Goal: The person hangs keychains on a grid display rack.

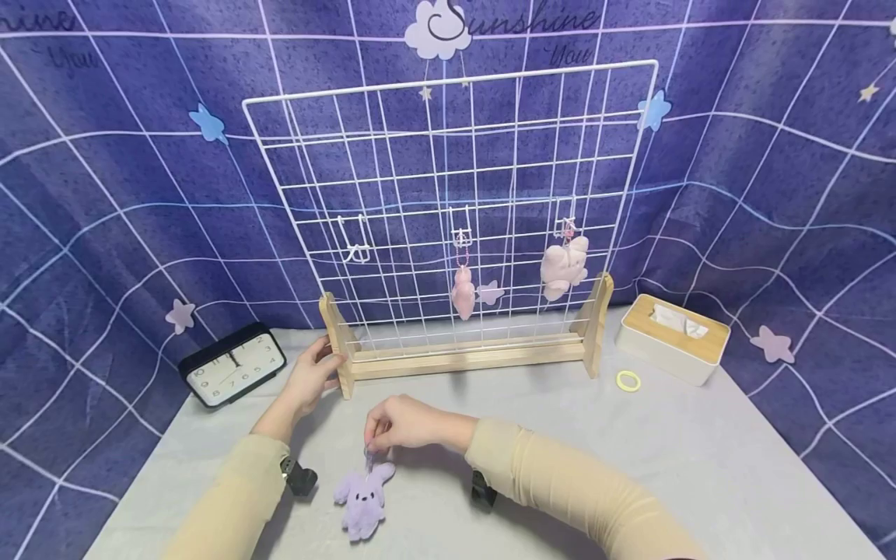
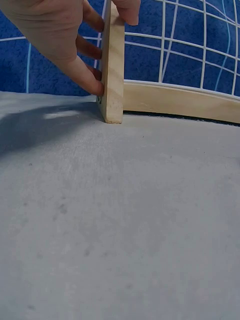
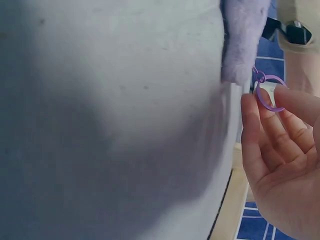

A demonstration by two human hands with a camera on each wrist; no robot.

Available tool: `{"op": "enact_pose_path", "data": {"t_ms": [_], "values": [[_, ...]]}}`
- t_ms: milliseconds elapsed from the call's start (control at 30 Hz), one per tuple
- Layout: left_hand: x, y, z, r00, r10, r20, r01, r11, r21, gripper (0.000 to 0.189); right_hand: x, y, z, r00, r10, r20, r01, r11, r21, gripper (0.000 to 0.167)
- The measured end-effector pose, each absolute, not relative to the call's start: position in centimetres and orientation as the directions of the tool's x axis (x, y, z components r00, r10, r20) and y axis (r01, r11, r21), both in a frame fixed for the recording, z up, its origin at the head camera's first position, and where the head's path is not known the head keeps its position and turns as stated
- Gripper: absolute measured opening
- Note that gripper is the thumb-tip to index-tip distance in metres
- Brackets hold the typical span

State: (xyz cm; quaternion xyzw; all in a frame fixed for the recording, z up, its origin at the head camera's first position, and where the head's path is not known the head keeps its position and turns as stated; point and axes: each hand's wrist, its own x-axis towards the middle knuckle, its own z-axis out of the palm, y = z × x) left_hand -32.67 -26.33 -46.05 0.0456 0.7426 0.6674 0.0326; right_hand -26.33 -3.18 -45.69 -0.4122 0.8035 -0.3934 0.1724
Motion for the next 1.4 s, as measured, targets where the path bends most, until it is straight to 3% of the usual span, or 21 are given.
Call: {"op": "enact_pose_path", "data": {"t_ms": [333,767,1400], "values": [[-32.8,-25.3,-45.8,-0.992,0.125,0.01,0.021,0.086,0.996,0.063,-26.0,-2.0,-43.7,-0.582,-0.81,0.076,-0.53,0.306,-0.791,0.004],[-30.5,-25.1,-43.0,-0.991,0.134,-0.005,0.005,0.075,0.997,0.063,-26.6,-1.8,-41.5,-0.554,-0.82,0.144,-0.56,0.239,-0.794,0.006],[-32.6,-26.3,-46.1,-0.995,0.096,0.017,0.027,0.106,0.994,0.062,-27.3,-0.9,-37.2,-0.598,-0.772,0.216,-0.558,0.208,-0.804,0.008]]}}
